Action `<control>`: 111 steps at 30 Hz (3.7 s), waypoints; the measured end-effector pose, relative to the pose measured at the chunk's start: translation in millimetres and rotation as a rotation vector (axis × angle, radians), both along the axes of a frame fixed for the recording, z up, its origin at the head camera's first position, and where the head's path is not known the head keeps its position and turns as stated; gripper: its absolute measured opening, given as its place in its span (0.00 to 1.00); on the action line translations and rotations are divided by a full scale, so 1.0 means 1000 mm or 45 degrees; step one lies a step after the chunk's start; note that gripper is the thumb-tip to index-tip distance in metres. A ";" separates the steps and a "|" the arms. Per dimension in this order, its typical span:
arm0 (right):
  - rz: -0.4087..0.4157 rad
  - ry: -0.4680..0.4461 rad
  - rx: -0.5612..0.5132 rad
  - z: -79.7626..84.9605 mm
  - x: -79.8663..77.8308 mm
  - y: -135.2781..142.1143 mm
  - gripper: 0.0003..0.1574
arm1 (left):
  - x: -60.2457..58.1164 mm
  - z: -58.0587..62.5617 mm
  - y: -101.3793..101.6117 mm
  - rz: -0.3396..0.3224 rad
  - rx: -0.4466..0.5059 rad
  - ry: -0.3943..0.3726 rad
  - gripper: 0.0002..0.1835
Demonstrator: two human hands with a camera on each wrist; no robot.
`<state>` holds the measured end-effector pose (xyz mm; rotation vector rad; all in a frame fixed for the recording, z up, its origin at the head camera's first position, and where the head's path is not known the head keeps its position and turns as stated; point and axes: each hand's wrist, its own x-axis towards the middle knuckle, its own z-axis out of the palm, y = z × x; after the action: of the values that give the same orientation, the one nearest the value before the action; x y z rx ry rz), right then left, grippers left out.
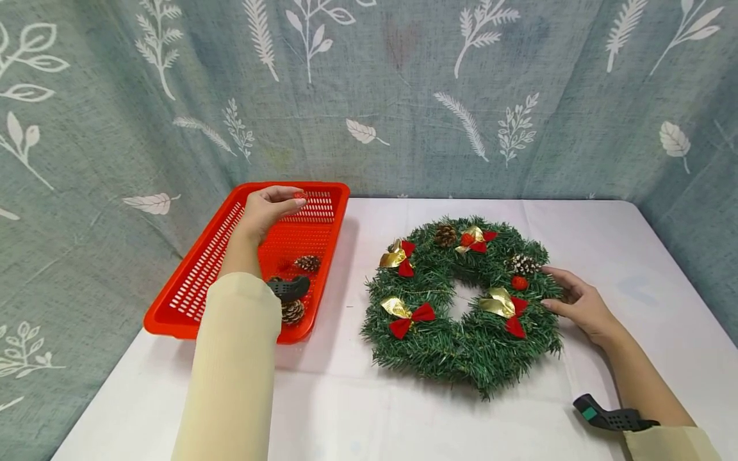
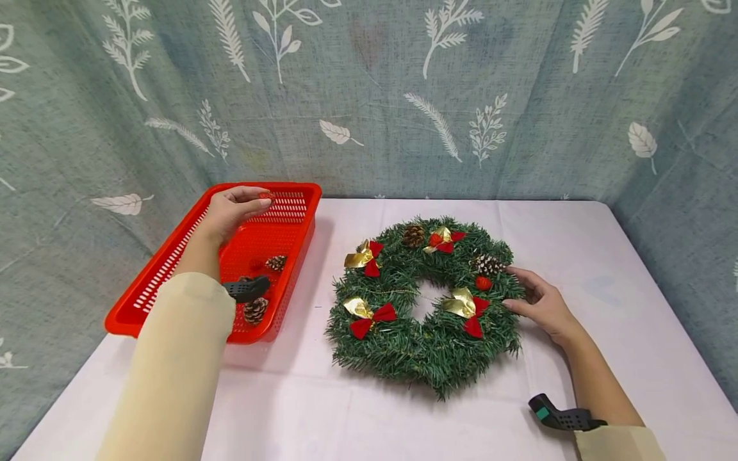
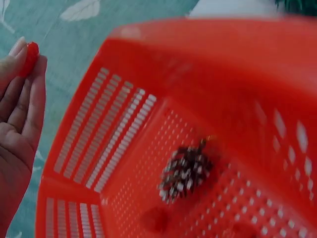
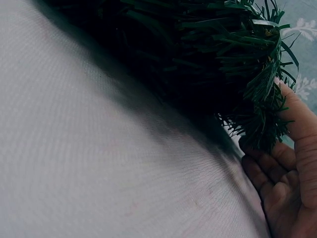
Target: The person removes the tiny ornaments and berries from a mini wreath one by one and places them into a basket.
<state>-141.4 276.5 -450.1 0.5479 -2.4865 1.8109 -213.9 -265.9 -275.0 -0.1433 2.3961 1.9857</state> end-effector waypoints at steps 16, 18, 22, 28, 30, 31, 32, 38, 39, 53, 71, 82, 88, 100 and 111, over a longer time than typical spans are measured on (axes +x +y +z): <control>-0.023 -0.016 0.038 0.000 0.001 0.000 0.37 | 0.005 -0.044 -0.051 -0.444 -0.204 -0.299 0.15; -0.023 -0.014 0.042 0.000 0.001 0.000 0.37 | 0.006 -0.050 -0.053 -0.500 -0.180 -0.342 0.14; -0.016 -0.012 0.037 0.001 0.000 -0.001 0.37 | 0.008 -0.059 -0.059 -0.599 -0.154 -0.404 0.15; -0.010 -0.009 0.025 0.001 0.000 -0.001 0.38 | 0.008 -0.068 -0.063 -0.662 -0.203 -0.479 0.22; -0.004 -0.007 0.018 0.001 0.000 -0.001 0.38 | 0.008 -0.068 -0.063 -0.672 -0.199 -0.498 0.22; -0.003 -0.009 0.020 0.001 0.000 -0.001 0.38 | 0.008 -0.069 -0.063 -0.671 -0.195 -0.507 0.22; -0.002 -0.011 0.018 0.001 0.000 -0.001 0.38 | 0.008 -0.069 -0.063 -0.675 -0.191 -0.512 0.21; -0.030 -0.036 0.046 0.002 0.001 -0.002 0.38 | 0.007 -0.071 -0.063 -0.674 -0.214 -0.500 0.22; -0.034 -0.039 0.053 0.002 0.001 -0.002 0.38 | 0.007 -0.071 -0.063 -0.673 -0.220 -0.498 0.22; -0.019 -0.013 0.038 0.000 0.001 -0.002 0.38 | 0.008 -0.076 -0.067 -0.680 -0.152 -0.476 0.24; -0.005 -0.010 0.027 0.004 0.002 -0.001 0.37 | 0.004 -0.054 -0.049 -0.572 -0.084 -0.365 0.29; -0.006 -0.001 0.019 0.000 0.001 -0.003 0.38 | -0.008 -0.036 -0.025 -0.553 0.073 -0.255 0.27; -0.007 -0.019 0.030 0.000 0.002 -0.002 0.38 | -0.014 -0.021 -0.001 -0.571 0.228 -0.212 0.23; 0.021 -0.009 -0.004 0.002 0.003 -0.003 0.37 | -0.029 -0.019 0.044 -0.635 0.205 -0.174 0.27; 0.011 -0.011 -0.011 0.003 0.002 -0.003 0.37 | -0.036 -0.017 0.087 -0.651 0.248 -0.184 0.27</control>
<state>-139.2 274.0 -447.1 0.5528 -2.4839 1.8303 -249.6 -178.9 -292.2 0.2902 1.8904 1.8666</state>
